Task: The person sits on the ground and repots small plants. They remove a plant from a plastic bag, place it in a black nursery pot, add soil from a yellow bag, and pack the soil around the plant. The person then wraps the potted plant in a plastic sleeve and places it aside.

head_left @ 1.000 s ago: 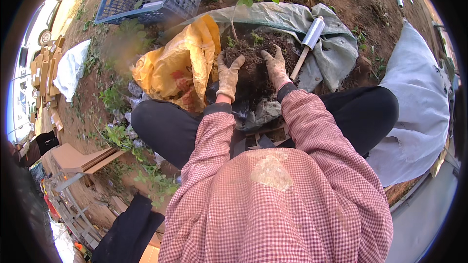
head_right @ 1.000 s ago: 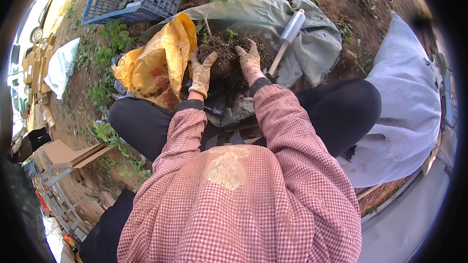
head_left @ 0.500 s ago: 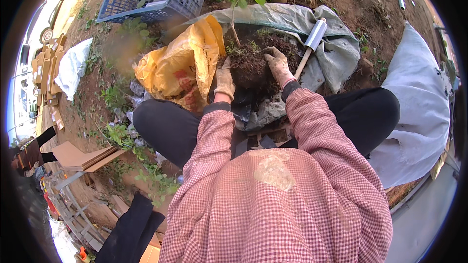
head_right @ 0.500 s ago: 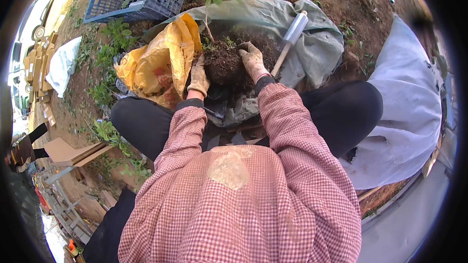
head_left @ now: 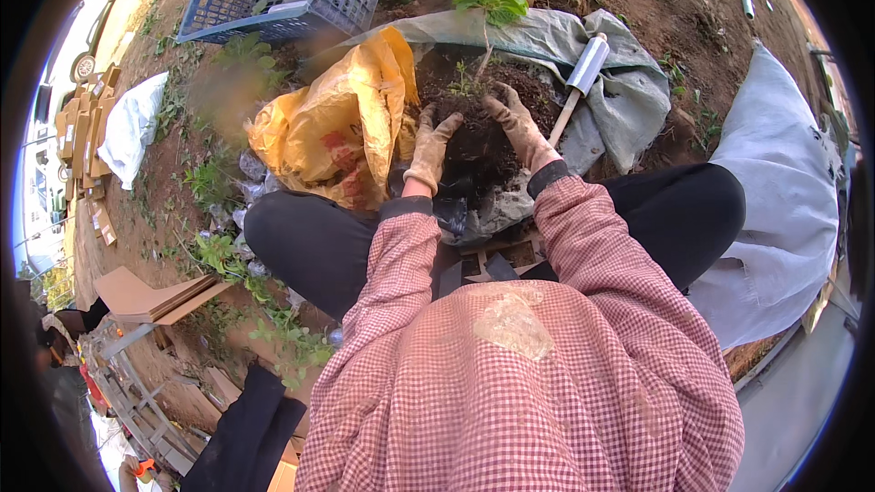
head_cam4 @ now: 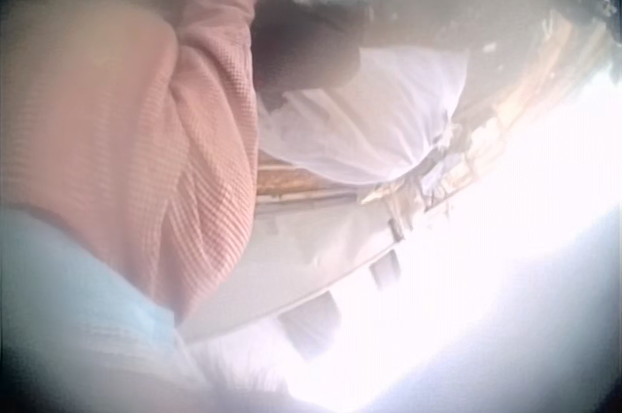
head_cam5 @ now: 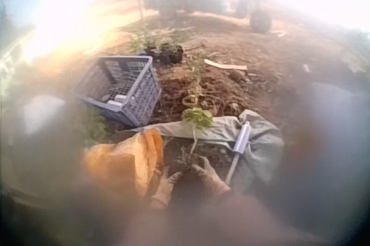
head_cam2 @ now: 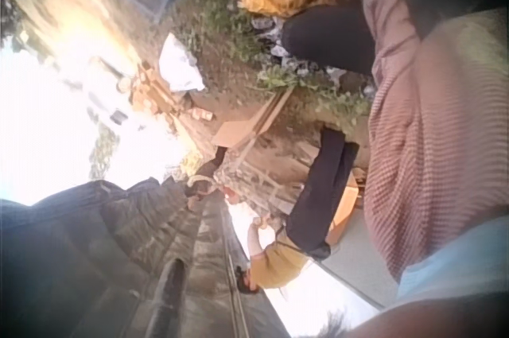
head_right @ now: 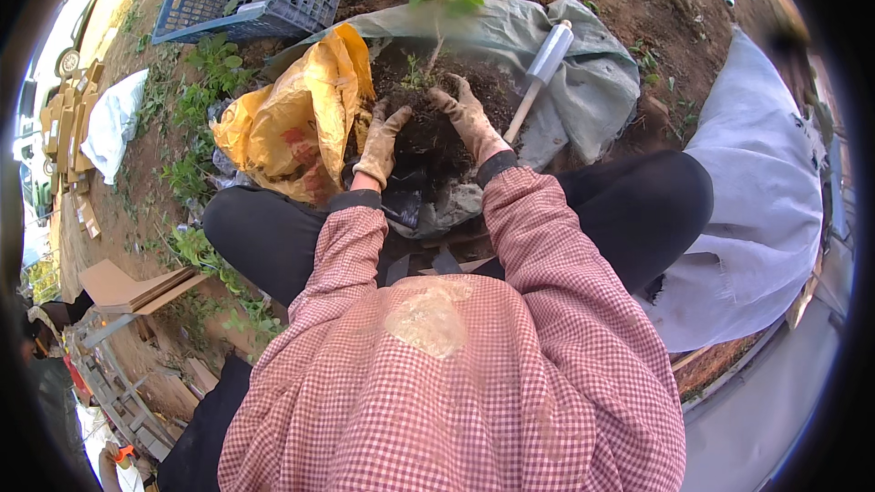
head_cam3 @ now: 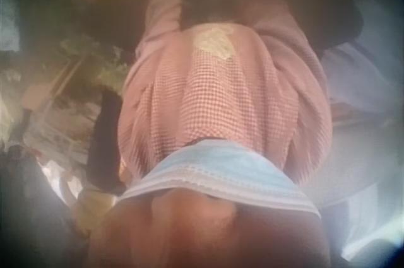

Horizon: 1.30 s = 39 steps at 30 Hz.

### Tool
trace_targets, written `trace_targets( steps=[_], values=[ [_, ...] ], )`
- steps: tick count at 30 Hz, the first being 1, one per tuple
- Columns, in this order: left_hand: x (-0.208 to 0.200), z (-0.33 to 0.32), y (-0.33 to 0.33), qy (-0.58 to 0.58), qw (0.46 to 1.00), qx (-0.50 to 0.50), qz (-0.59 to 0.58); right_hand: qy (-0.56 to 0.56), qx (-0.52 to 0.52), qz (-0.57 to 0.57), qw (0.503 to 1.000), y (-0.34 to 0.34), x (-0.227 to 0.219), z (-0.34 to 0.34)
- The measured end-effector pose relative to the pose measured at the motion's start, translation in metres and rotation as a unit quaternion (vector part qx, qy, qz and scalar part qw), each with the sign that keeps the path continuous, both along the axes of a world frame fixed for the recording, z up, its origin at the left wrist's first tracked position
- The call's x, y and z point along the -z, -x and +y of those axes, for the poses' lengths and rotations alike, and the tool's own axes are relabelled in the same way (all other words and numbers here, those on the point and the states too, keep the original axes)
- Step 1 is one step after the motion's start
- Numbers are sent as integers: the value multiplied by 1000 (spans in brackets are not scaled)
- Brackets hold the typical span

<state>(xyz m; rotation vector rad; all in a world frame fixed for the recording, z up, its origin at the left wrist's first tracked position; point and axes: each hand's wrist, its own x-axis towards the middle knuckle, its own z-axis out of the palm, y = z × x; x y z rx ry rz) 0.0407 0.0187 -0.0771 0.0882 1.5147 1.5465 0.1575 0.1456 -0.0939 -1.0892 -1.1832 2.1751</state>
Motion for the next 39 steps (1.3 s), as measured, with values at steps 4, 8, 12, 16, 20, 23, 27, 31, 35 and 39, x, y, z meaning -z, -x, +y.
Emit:
trace_targets(
  steps=[4, 8, 12, 16, 20, 23, 27, 31, 35, 39],
  values=[
    [17, 8, -5, 2, 999, 13, 30, -239, -89, -140, 957, 1, 8, -12],
    [42, 18, -3, 30, 994, -63, 79, -35, -21, 7, 999, 2, 4, -13],
    [57, 14, 3, 269, 939, -26, 210, -149, 35, -224, 963, 0, -4, -3],
    [45, 1, -4, 90, 981, -160, 64, -250, 66, -343, 903, -2, -18, -6],
    [14, -3, -12, -62, 996, -64, 22, -337, -122, -290, 887, 1, -31, -11],
    [0, 0, -15, -161, 979, -126, 17, -89, -23, -138, 986, 3, -32, -5],
    [8, -2, -4, 31, 988, -76, 130, -74, 39, -135, 987, -1, -23, 5],
    [32, -1, 1, -84, 993, 21, -83, -192, -56, -295, 934, -7, -17, -4],
    [38, 7, -12, -71, 995, -40, 52, -299, -152, -348, 875, -5, -19, -19],
    [20, 9, -11, -48, 972, -137, 183, -152, -36, -167, 973, 2, -23, -14]
  ],
)
